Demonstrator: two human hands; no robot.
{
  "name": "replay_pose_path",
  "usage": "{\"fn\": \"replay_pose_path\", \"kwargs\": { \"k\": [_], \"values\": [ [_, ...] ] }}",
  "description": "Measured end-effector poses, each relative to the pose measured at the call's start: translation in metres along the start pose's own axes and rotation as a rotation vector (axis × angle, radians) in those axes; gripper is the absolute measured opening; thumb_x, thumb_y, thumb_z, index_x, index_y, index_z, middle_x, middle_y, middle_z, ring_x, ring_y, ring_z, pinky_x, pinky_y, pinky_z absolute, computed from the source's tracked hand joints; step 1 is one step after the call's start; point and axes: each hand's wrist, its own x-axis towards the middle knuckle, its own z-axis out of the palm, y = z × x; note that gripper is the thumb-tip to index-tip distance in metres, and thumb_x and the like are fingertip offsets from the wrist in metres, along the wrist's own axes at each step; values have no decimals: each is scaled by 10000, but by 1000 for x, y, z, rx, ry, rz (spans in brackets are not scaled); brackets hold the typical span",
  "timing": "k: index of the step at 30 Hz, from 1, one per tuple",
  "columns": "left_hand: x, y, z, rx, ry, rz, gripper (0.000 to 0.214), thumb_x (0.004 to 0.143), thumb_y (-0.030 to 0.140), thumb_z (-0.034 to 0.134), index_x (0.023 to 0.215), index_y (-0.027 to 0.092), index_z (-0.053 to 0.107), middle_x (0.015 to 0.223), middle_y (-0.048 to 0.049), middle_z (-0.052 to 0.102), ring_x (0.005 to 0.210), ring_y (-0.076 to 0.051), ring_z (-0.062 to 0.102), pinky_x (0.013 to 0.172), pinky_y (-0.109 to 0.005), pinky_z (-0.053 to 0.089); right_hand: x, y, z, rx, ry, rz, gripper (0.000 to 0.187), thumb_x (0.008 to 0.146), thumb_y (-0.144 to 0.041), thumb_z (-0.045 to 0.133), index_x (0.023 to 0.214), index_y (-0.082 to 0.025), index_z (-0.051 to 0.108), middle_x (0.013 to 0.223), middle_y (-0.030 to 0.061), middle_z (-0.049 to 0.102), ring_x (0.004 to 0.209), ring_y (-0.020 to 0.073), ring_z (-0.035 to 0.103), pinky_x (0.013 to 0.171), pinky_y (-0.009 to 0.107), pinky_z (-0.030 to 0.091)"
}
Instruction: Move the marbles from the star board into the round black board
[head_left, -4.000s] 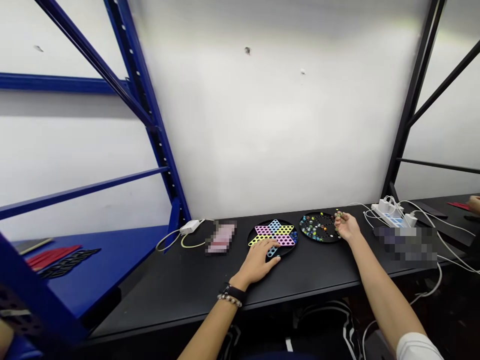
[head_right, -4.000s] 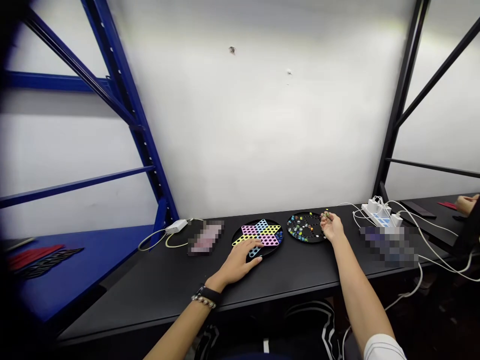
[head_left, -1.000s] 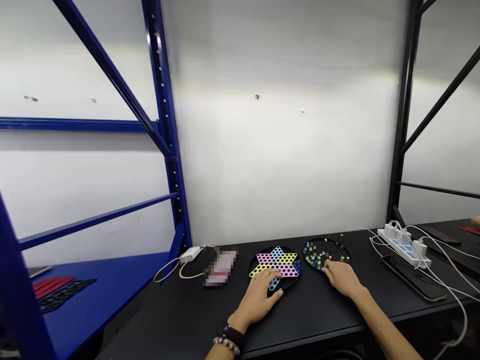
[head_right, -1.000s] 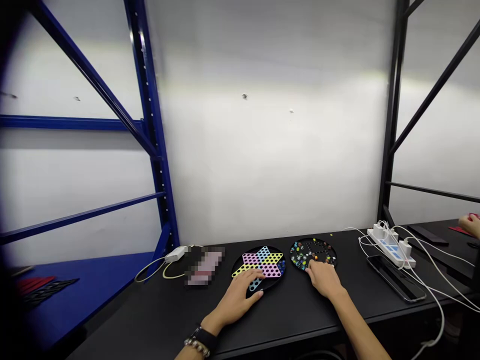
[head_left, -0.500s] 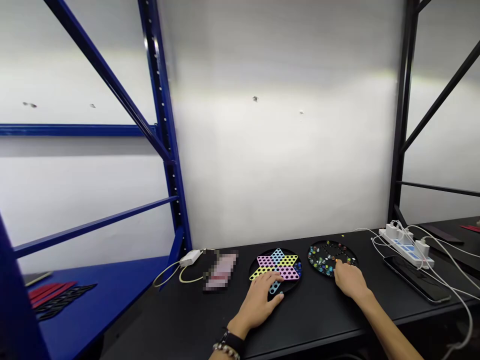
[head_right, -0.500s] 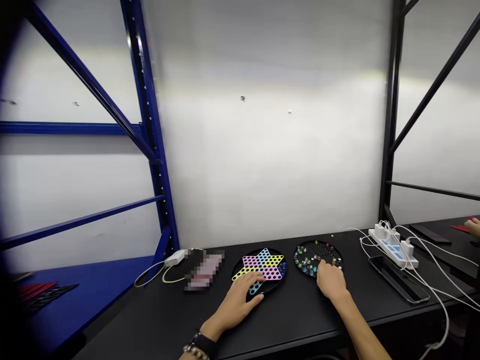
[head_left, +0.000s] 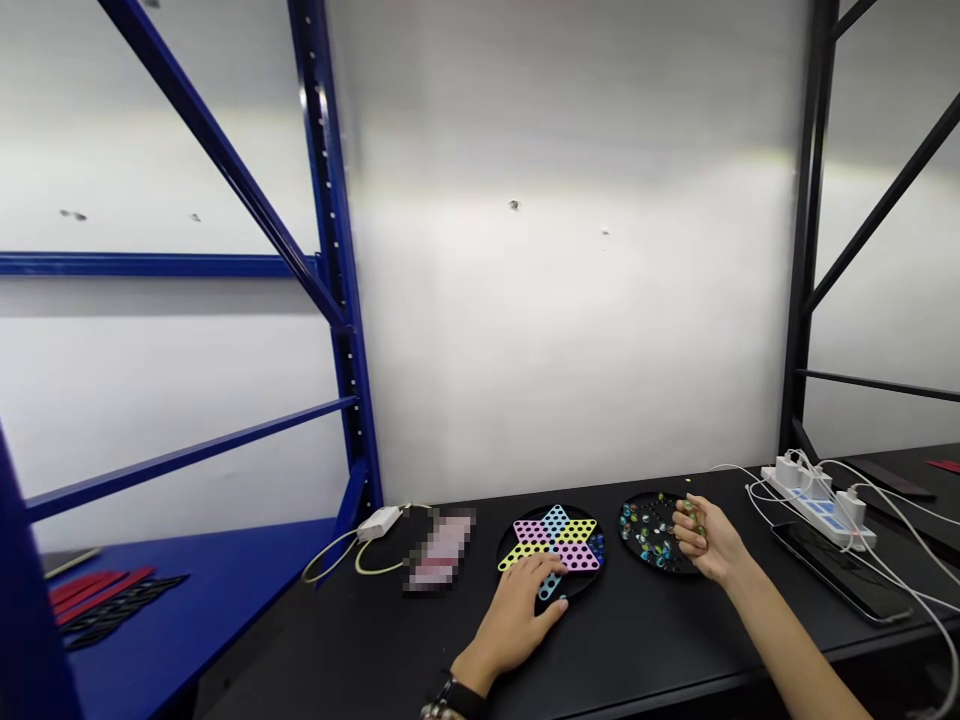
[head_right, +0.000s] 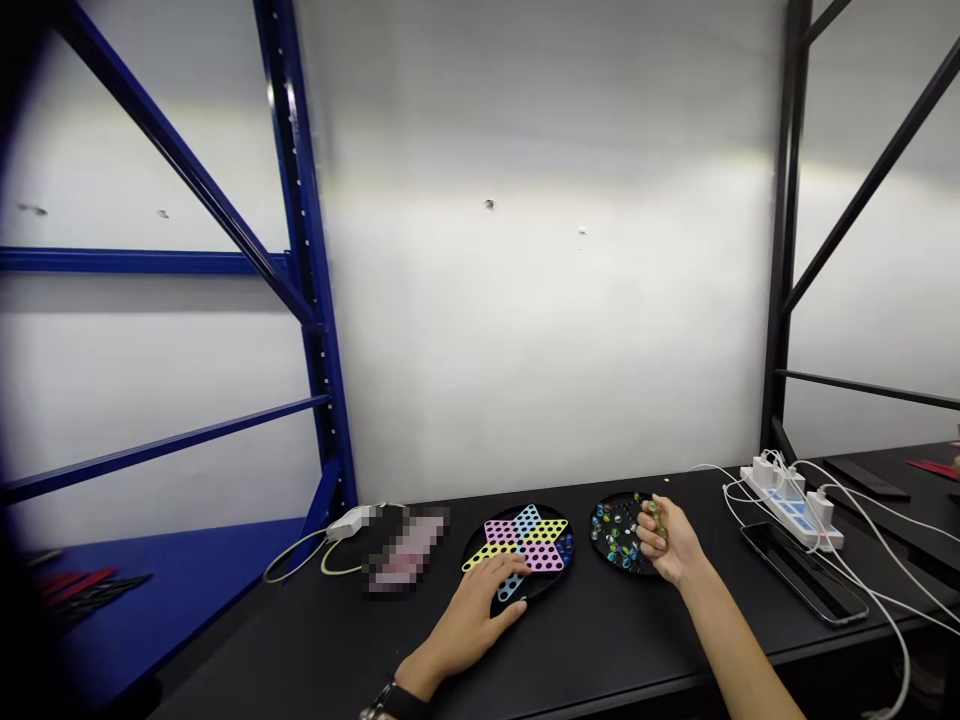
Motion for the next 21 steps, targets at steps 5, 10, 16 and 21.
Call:
{"fn": "replay_pose_path", "kwargs": {
  "k": [5, 10, 16, 21],
  "values": [
    [0, 0, -1, 14, -5, -8, 347, 839, 336, 621, 1186, 328, 626, 1351, -26, 596, 1302, -279, 490, 1130, -480, 366, 30, 12, 14, -376, 174, -37, 324, 930, -431, 372, 737, -202, 494, 532, -61, 406, 357, 68, 318, 383, 191, 234],
    [-1, 3, -3, -3, -17, -14, 341, 842, 334, 617, 1183, 322, 620, 1366, -28, 582, 1306, -281, 477, 1141, -491, 343, 47, 31, 11, -1372, 218, -135, 299, 945, -336, 414, 874, -174, 655, 929, 102, 695, 850, 229, 676, 696, 290, 455],
    [-1, 4, -4, -15, -22, -37, 332, 839, 336, 624, 1171, 334, 619, 1364, -19, 581, 1310, -278, 473, 1140, -487, 344, 37, 34, 20, -1703, 86, -165, 308, 971, -319, 398, 1067, -186, 659, 1091, 144, 686, 1018, 280, 665, 830, 345, 448],
    [-1, 3, -4, -15, -32, -52, 340, 833, 330, 629, 1173, 332, 616, 1373, -14, 574, 1315, -275, 466, 1149, -479, 330, 38, 43, 23, -1683, 69, -228, 240, 931, -262, 453, 986, -174, 670, 1034, 140, 684, 955, 277, 663, 796, 334, 441]
  ]
}}
